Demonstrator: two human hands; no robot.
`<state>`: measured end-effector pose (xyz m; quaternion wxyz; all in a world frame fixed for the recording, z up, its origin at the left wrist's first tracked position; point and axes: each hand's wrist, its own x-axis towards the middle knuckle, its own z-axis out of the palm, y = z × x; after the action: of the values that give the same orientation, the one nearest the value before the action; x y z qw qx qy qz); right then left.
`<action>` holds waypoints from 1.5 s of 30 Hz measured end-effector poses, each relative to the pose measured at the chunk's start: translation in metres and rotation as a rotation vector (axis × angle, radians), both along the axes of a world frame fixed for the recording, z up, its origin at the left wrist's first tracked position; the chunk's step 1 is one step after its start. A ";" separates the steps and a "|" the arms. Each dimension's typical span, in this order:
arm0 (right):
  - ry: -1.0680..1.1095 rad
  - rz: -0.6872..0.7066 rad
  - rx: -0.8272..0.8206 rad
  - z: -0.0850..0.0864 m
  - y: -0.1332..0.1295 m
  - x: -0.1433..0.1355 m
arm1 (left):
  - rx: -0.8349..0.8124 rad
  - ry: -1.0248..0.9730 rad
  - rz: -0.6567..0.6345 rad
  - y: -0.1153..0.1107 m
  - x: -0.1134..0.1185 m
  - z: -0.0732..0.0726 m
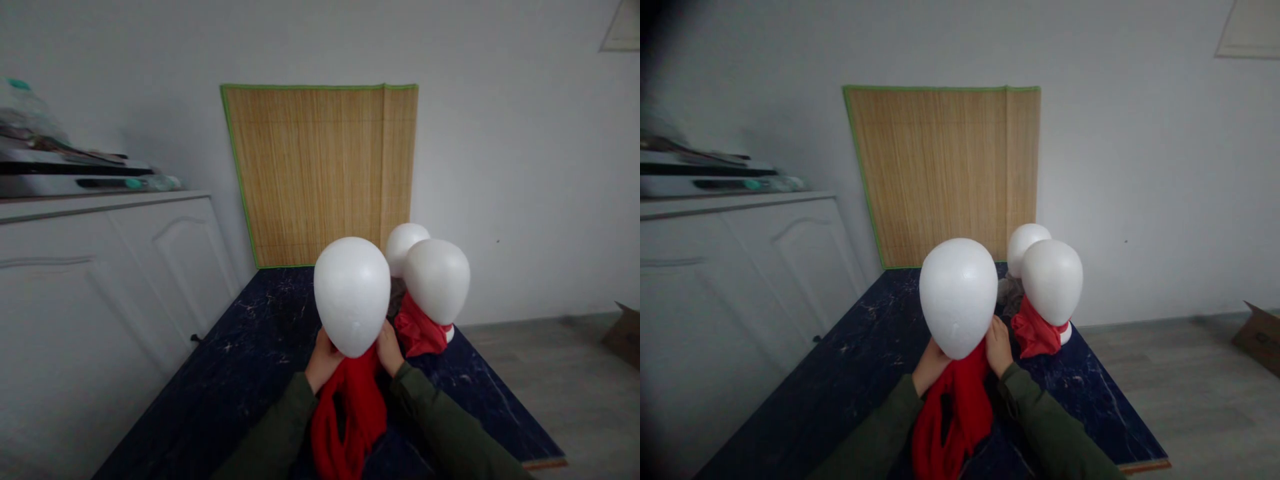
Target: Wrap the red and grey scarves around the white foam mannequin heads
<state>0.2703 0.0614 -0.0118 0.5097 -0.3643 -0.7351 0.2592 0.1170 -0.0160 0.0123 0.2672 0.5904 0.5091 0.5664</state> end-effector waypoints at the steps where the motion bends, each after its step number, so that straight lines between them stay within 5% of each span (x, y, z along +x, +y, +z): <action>1: 0.036 0.022 -0.022 0.000 0.010 -0.016 | 0.014 -0.014 0.052 0.008 -0.012 -0.003; 7: 0.081 0.101 -0.120 -0.025 0.036 -0.060 | 0.064 -0.001 0.216 0.024 -0.051 -0.024; 11: -0.003 0.180 -0.124 -0.030 0.037 -0.056 | 0.032 -0.001 0.199 0.023 -0.055 -0.028; 19: -0.239 0.083 -0.093 -0.010 0.025 -0.039 | -0.140 0.046 0.254 0.017 -0.064 -0.020; 27: -0.358 -0.027 -0.246 -0.012 0.031 -0.028 | -0.368 0.293 0.460 0.020 -0.107 -0.021; 33: -0.363 -0.018 -0.228 -0.018 0.035 -0.026 | -0.291 0.331 0.666 0.017 -0.139 -0.023; 36: -0.347 -0.014 -0.226 -0.021 0.035 -0.025 | -0.158 0.392 0.661 0.013 -0.127 -0.016; 41: -0.248 -0.009 -0.263 -0.029 0.043 -0.023 | 0.020 0.476 0.442 0.008 -0.072 -0.012; 45: -0.149 0.015 -0.281 -0.034 0.048 -0.024 | 0.087 0.463 0.551 0.009 -0.044 -0.018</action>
<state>0.2460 0.1092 -0.0463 0.3956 -0.4447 -0.7301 0.3357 0.0733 -0.0070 -0.0061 -0.0434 0.5543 0.6717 0.4895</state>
